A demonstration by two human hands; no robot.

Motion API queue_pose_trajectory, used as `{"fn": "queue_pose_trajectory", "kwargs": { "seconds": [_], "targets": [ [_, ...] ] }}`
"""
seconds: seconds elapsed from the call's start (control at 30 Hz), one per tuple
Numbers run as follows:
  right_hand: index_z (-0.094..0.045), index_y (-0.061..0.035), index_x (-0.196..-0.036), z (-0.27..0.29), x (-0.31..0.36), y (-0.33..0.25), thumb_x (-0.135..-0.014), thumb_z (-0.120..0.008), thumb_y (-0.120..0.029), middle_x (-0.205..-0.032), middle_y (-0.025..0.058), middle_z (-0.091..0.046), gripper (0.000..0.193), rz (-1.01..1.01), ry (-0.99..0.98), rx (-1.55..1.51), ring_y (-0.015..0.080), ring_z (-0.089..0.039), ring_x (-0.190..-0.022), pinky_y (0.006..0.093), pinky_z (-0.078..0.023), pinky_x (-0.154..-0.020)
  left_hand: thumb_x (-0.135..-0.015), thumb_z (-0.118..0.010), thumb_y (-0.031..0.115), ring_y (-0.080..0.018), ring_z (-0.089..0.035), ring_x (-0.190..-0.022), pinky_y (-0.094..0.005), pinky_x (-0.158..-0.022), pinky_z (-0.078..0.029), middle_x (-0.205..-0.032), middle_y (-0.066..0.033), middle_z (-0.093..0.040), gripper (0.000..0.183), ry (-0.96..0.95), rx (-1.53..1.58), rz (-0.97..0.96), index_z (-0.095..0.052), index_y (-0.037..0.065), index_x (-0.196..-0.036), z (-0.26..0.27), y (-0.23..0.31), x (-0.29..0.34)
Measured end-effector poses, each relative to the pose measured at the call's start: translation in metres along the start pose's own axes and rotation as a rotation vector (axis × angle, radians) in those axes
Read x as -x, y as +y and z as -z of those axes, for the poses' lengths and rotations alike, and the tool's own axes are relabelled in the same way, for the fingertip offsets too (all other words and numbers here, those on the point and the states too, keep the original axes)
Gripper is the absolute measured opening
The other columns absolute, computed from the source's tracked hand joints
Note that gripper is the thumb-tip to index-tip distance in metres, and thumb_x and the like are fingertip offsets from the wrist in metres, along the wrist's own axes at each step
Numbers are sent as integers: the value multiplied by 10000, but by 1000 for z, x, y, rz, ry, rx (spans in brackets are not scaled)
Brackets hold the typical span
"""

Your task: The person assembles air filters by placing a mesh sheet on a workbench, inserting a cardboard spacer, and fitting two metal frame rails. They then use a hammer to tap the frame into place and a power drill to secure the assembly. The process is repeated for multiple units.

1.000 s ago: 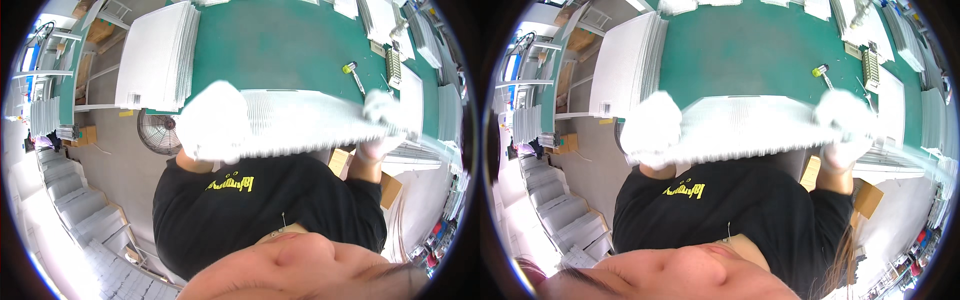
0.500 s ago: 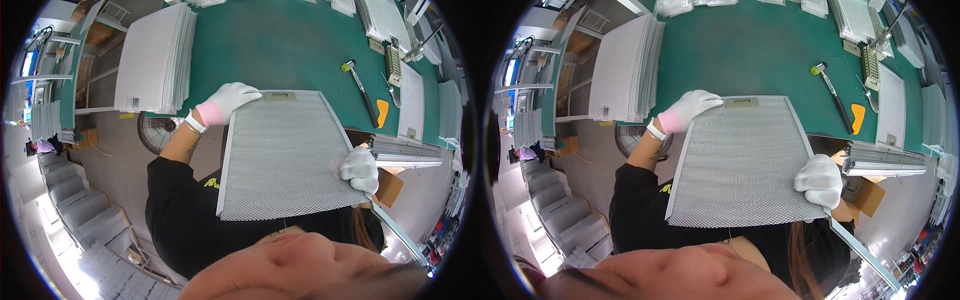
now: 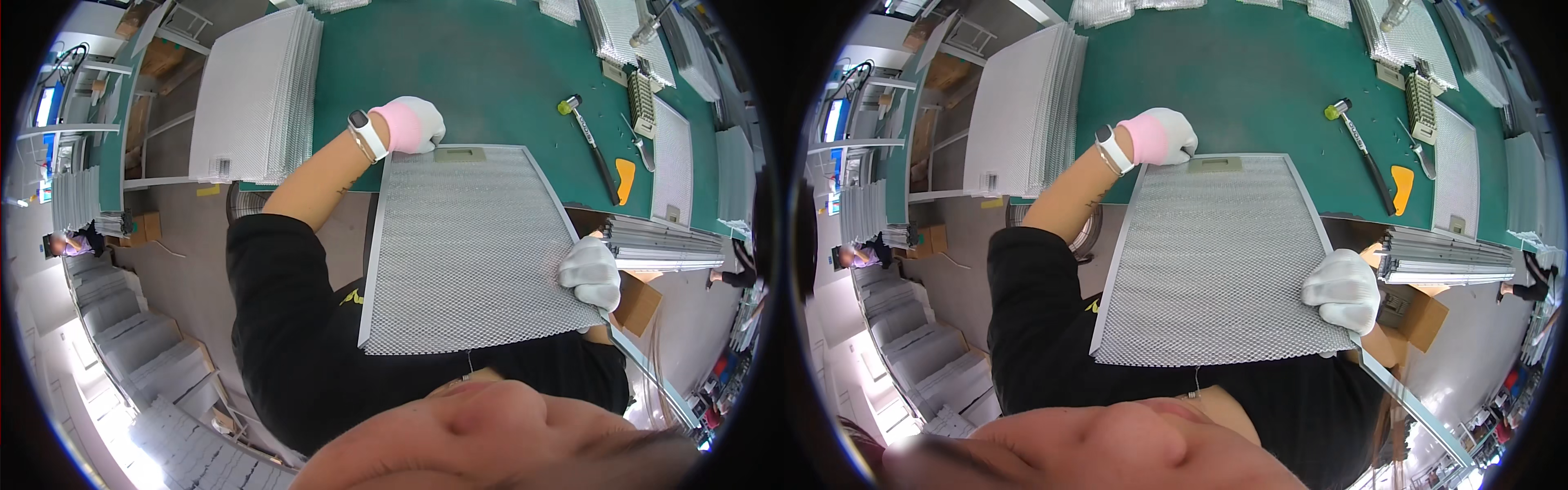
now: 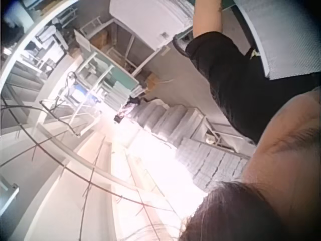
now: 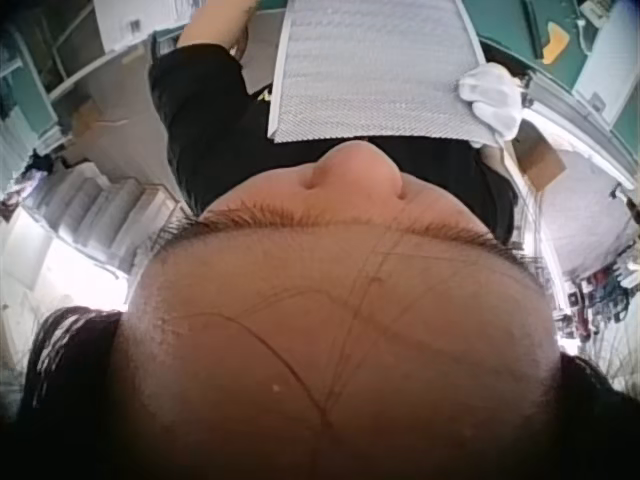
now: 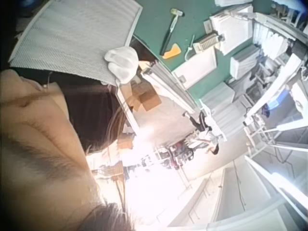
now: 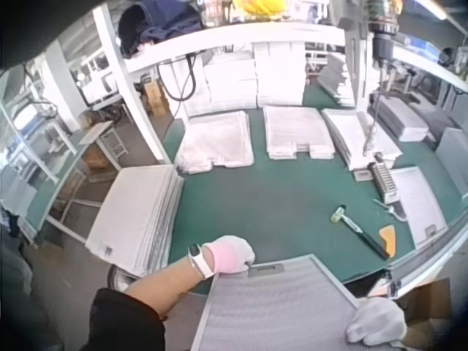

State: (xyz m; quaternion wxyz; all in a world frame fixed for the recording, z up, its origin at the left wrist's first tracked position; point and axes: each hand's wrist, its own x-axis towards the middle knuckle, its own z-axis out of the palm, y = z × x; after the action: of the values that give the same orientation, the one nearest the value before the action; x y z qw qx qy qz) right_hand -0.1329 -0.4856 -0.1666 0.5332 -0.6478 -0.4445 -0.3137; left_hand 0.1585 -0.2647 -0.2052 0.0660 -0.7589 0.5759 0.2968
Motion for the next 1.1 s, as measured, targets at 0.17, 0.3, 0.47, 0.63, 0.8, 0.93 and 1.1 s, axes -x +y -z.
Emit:
{"fn": "queue_pose_trajectory", "kwargs": {
  "seconds": [0.17,0.3,0.47,0.63,0.8,0.93,1.1],
  "targets": [
    [-578,41,-1189,-8,1,-9,-975,-627,-435,-999,267,-674,524,-72,32,61,385,-694,-868,512,-576,-683,-802,-655,193,-304,-710,-860,-414,-783,-567,-941,-109,-748,262,-110,-55,27,-770,104,-1020,15,15,-7],
    [-584,9,-1209,-2,-17,-15,-969,-640,-407,-1031,271,-682,484,-191,8,67,392,-697,-858,551,-569,-702,-830,-680,196,-286,-707,-983,-372,-869,-557,-1054,-141,-744,323,95,190,-61,-749,70,-1119,-3,-22,18],
    [-519,-71,-845,15,-44,9,-934,-667,-364,-849,122,-634,339,-179,-34,140,210,-611,-695,356,-430,-551,-821,-771,466,-325,-674,-1114,-454,-961,-523,-1221,-188,-691,623,385,741,-864,-690,-7,-1218,39,16,158],
    [-607,-6,-984,17,-62,36,-965,-681,-401,-859,157,-673,402,-216,287,216,257,-612,-656,389,-450,-578,-788,-830,326,-295,-670,-804,-434,-735,-542,-885,-135,-684,368,1243,567,-941,-683,13,-916,8,60,148],
    [-607,25,-981,12,-75,55,-951,-685,-479,-764,165,-636,511,-341,559,218,201,-530,-605,292,-391,-530,-921,-740,220,-238,-621,-592,-411,-607,-517,-632,-110,-627,285,1663,611,-766,-625,-3,-786,20,70,113],
    [-561,3,-942,12,-80,58,-952,-697,-457,-783,148,-629,480,-275,482,184,169,-519,-629,283,-375,-536,-883,-750,189,-252,-621,-636,-404,-642,-532,-688,-117,-650,229,1564,658,-718,-660,-12,-821,16,53,116],
    [-238,-62,-1588,-4,-92,56,-830,-809,-45,-924,151,-703,949,-253,845,374,181,-636,-763,312,-546,-692,-799,-714,4,-267,-673,-810,-380,-739,-561,-800,-115,-689,100,1668,858,-630,-720,-22,-895,17,51,105]
  ]
}}
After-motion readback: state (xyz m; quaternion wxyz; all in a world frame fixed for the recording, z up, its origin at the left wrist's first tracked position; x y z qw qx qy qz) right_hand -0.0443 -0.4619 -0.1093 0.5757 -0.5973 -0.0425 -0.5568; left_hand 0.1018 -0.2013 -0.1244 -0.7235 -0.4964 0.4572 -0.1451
